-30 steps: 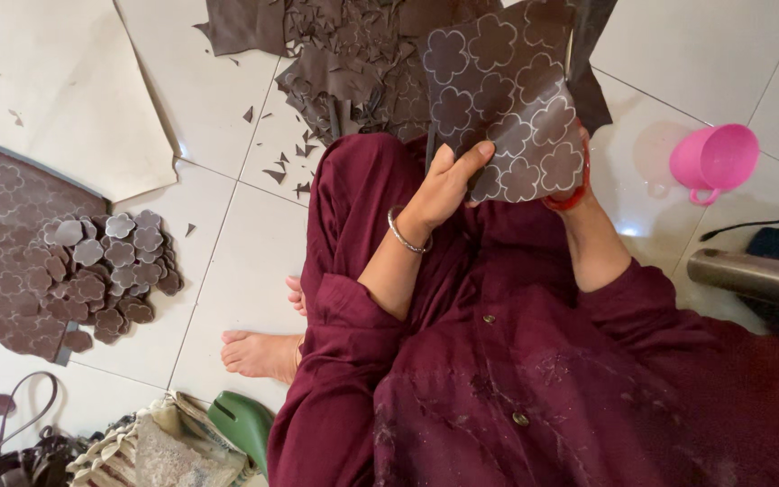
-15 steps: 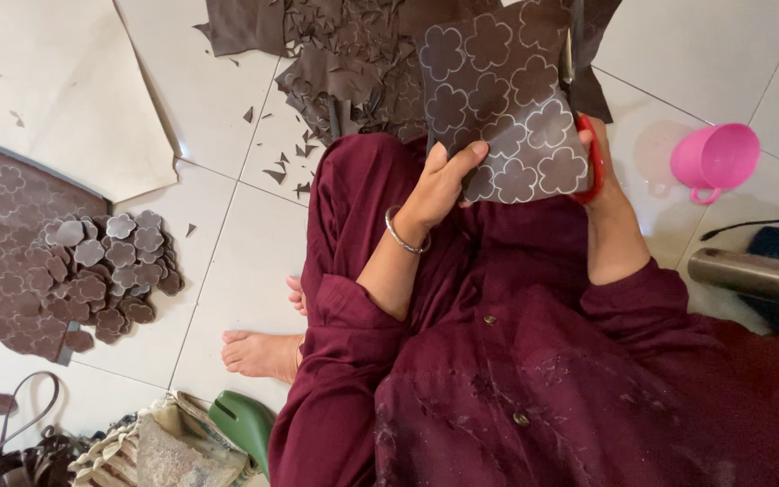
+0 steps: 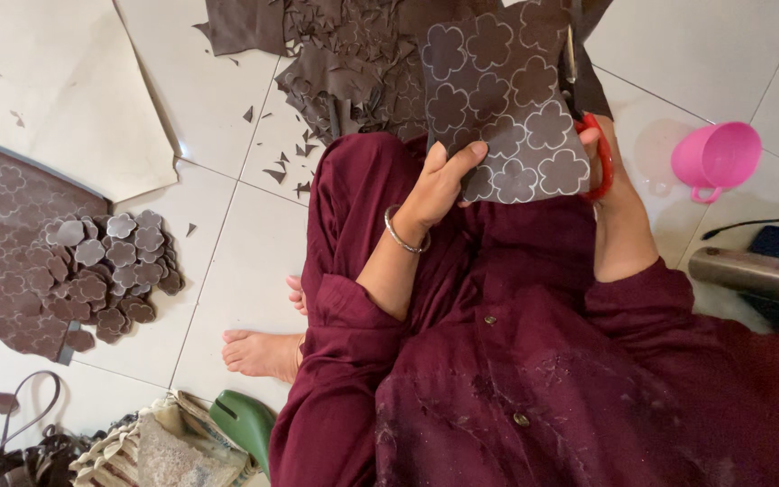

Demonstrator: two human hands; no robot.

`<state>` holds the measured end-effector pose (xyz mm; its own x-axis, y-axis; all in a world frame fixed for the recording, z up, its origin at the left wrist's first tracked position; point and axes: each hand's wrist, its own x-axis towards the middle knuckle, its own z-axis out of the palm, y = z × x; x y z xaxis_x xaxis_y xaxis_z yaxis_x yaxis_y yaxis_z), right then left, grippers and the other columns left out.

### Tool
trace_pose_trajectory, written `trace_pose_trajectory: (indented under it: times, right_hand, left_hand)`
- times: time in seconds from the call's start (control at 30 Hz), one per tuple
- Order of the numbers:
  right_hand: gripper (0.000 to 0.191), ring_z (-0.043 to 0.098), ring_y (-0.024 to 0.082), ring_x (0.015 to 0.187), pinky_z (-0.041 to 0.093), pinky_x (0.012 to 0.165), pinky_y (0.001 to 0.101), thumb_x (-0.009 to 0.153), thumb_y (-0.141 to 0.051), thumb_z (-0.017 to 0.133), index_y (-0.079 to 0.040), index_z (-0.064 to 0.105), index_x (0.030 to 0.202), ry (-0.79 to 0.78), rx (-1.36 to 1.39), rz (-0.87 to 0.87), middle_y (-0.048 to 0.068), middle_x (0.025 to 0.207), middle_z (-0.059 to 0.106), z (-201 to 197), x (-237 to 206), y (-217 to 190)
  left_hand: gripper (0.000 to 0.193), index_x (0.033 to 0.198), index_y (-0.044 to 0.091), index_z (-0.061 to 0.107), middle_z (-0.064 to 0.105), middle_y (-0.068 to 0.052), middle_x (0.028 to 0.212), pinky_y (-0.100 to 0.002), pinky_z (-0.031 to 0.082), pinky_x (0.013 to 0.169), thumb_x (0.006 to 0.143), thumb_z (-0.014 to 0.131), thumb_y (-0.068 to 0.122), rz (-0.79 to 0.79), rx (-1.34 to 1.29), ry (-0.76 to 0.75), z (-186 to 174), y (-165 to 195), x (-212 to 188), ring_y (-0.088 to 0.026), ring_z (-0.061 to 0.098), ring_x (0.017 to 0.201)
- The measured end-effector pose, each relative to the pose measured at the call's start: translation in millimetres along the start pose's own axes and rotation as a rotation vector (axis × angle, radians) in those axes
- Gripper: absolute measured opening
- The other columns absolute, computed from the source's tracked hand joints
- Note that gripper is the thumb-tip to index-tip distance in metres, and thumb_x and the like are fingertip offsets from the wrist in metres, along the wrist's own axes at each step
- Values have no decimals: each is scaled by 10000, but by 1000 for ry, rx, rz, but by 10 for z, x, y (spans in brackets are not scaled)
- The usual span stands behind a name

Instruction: The person sits on the floor and uses red-handled scissors to cut flower-shaped pieces from a brown patterned fabric. They hold the fabric with the left hand and cut with the right, placing finished pieces into a growing pile on the floor.

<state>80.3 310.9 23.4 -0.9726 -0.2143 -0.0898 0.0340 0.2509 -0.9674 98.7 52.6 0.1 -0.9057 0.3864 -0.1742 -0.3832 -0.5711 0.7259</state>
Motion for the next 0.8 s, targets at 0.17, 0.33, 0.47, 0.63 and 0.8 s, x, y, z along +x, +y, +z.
trace_pose_trajectory:
  times: [0.17,0.33,0.47,0.63,0.8]
  right_hand:
    - [926,566,93,773,445,668,272,847,-927,477,-13,573,954,-2,-2,6,5,845,585,-15,-27,-18]
    - [963,555,88,747,431,650,268,829,-961,470,-9,577,919,19,-2,11,-1,812,578,-23,-65,-19]
    - [998,513,72,747,391,632,253,804,-978,461,-12,614,1008,51,-13,29,-15,847,579,-36,-88,1]
    - [1084,530,40,812,429,674,222,764,-1013,451,-22,649,1157,-5,46,66,-42,940,605,-119,-81,15]
    - [1082,474,75,566,396,486,250,692,-1017,397,-37,582,1112,-22,72,144,-21,725,502,-162,-112,-92]
  left_hand:
    - [141,1095,56,646,622,20,772,-232,367,424,1031,599,172,4,26,-10,-26,-24,6,-52,502,531]
    - [165,1159,47,643,614,26,818,-236,365,460,1040,606,155,28,15,-30,-58,-54,24,-48,500,581]
    - [156,1109,22,625,597,15,765,-239,367,424,1051,609,167,40,43,-49,-122,-84,32,-63,495,529]
    - [276,1270,3,616,656,12,1044,-233,507,759,1025,622,132,98,73,-4,-181,-161,85,-63,594,896]
    - [305,1320,-8,609,665,-5,1182,-273,501,954,1033,610,94,152,13,-74,-257,-229,117,-99,601,1070]
